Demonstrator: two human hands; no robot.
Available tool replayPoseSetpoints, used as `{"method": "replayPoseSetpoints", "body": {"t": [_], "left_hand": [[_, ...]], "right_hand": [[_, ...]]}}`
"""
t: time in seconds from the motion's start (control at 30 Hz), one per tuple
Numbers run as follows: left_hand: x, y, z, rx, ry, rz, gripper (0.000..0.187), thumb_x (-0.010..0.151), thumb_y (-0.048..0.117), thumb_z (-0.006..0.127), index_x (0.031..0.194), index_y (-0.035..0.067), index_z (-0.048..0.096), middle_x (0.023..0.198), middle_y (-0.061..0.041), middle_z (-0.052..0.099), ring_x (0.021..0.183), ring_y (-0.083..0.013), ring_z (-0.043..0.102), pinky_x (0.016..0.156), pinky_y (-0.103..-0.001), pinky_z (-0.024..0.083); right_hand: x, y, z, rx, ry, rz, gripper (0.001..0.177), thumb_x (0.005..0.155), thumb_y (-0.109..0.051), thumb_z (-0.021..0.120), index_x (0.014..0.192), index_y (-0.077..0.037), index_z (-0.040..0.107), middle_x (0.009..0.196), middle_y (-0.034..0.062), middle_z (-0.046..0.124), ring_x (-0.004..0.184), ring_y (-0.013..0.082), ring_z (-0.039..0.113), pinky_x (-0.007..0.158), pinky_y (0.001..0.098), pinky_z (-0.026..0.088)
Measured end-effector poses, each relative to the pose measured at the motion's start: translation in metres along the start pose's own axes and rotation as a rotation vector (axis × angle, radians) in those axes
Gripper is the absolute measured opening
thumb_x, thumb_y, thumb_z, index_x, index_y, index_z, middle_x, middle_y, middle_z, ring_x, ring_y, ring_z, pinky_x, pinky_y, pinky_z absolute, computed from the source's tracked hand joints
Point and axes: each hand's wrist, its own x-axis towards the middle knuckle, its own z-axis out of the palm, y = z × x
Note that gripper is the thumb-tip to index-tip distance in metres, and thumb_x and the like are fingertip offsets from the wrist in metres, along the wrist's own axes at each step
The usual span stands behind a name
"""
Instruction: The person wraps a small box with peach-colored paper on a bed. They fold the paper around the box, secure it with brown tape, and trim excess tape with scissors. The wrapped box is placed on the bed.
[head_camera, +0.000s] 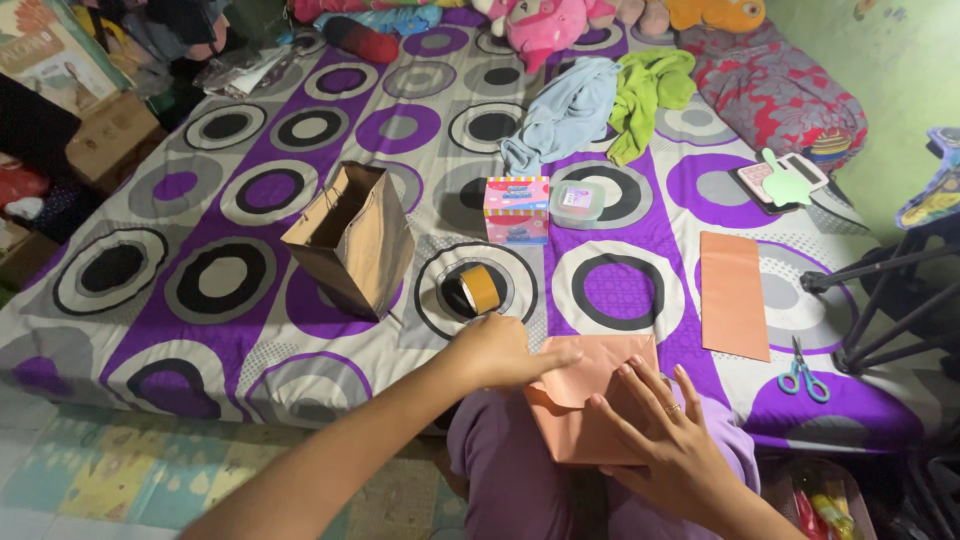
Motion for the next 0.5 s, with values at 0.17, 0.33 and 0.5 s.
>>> {"method": "replayPoseSetpoints", "body": {"t": [0.17,0.33,0.5], "left_hand": [[0.024,-0.011,0.007,-0.330,-0.555,-0.162,0.036,0.089,0.030,0.073,0.097,-0.005,0.073,0.088,-0.014,0.082,0.079,-0.0198,0.081,0.070,-0.039,0.066],[-0.003,-0.021,-0.002,-0.383,-0.580,-0.175,0.028,0.094,0.020,0.066,0.095,-0.007,0.075,0.085,-0.016,0.079,0.072,-0.0202,0.077,0.065,-0.037,0.064],[-0.022,-0.006,-0.020,-0.438,-0.546,-0.155,0.032,0.096,0.017,0.058,0.096,-0.010,0.075,0.084,-0.017,0.079,0.067,-0.0206,0.076,0.062,-0.037,0.063]], "right_hand": [[0.003,0.002,0.000,0.004,-0.003,0.002,0.091,0.067,-0.053,0.077,0.147,-0.022,0.045,0.151,0.0239,0.036,0.144,0.0404,0.028,0.114,0.0655,0.013],[-0.003,-0.002,0.000,0.004,0.000,0.002,0.088,0.070,-0.052,0.076,0.147,-0.022,0.045,0.152,0.0244,0.035,0.144,0.0411,0.028,0.114,0.0656,0.013],[-0.001,-0.007,0.000,-0.001,0.035,0.020,0.087,0.070,-0.050,0.075,0.147,-0.021,0.045,0.153,0.0247,0.035,0.145,0.0406,0.029,0.116,0.0653,0.014]]}}
